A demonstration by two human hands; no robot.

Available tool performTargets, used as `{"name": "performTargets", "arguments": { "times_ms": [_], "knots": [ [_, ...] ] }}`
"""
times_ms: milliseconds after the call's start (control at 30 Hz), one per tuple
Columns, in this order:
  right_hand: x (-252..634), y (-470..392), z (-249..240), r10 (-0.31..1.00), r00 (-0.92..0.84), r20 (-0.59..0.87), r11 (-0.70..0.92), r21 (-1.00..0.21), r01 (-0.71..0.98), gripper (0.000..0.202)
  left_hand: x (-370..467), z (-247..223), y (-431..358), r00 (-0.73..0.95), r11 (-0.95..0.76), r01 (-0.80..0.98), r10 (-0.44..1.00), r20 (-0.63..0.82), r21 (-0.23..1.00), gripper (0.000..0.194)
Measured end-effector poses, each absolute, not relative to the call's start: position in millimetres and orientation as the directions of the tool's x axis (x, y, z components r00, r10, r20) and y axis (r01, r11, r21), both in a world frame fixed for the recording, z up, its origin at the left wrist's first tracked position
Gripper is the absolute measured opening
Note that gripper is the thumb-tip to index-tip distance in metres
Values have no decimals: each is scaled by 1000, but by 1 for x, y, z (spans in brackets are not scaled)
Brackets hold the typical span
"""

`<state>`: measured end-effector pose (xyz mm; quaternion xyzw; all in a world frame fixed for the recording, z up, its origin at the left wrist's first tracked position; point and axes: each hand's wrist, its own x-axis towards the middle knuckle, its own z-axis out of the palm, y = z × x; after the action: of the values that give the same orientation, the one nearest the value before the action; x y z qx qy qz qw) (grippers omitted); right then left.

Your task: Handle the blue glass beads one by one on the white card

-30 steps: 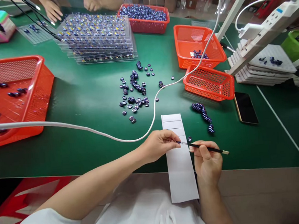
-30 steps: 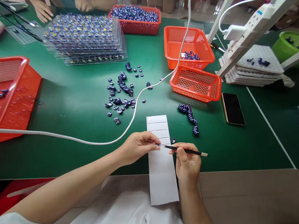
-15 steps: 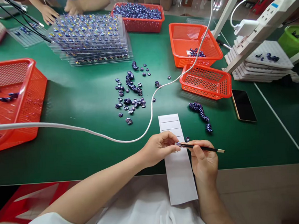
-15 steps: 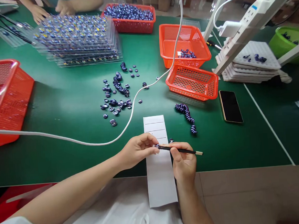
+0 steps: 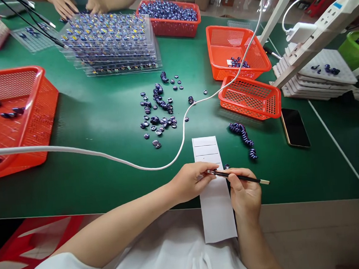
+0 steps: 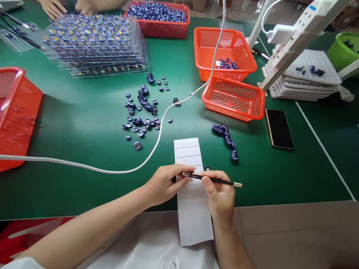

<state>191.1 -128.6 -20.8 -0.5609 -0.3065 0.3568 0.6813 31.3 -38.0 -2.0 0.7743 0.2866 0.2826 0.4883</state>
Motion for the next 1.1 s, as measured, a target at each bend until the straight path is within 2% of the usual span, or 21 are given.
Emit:
{"name": "performTargets", "arguments": {
  "times_ms": [133, 267, 400, 567, 1100],
  "knots": [
    [193, -130, -24, 825, 564, 38, 119, -987, -109, 15, 31, -4, -38, 667, -385, 181, 724, 175, 905, 25],
    [193, -132, -19, 760, 646, 76, 162, -984, -75, 13, 32, -1, -35, 666, -311, 177, 736, 119, 934, 25],
    [192, -136, -14, 705, 693, 149, 137, -988, 73, 9, 31, 1, -31, 680, -275, 190, 729, 76, 943, 28],
    [191, -141, -17, 729, 650, 214, 89, -971, 220, 5, 31, -1, -30, 698, -285, 191, 713, 74, 939, 30],
    [190, -144, -22, 747, 608, 269, 102, -950, 295, 8, 32, 0, -30, 707, -315, 175, 700, 103, 933, 28]
  ]
}}
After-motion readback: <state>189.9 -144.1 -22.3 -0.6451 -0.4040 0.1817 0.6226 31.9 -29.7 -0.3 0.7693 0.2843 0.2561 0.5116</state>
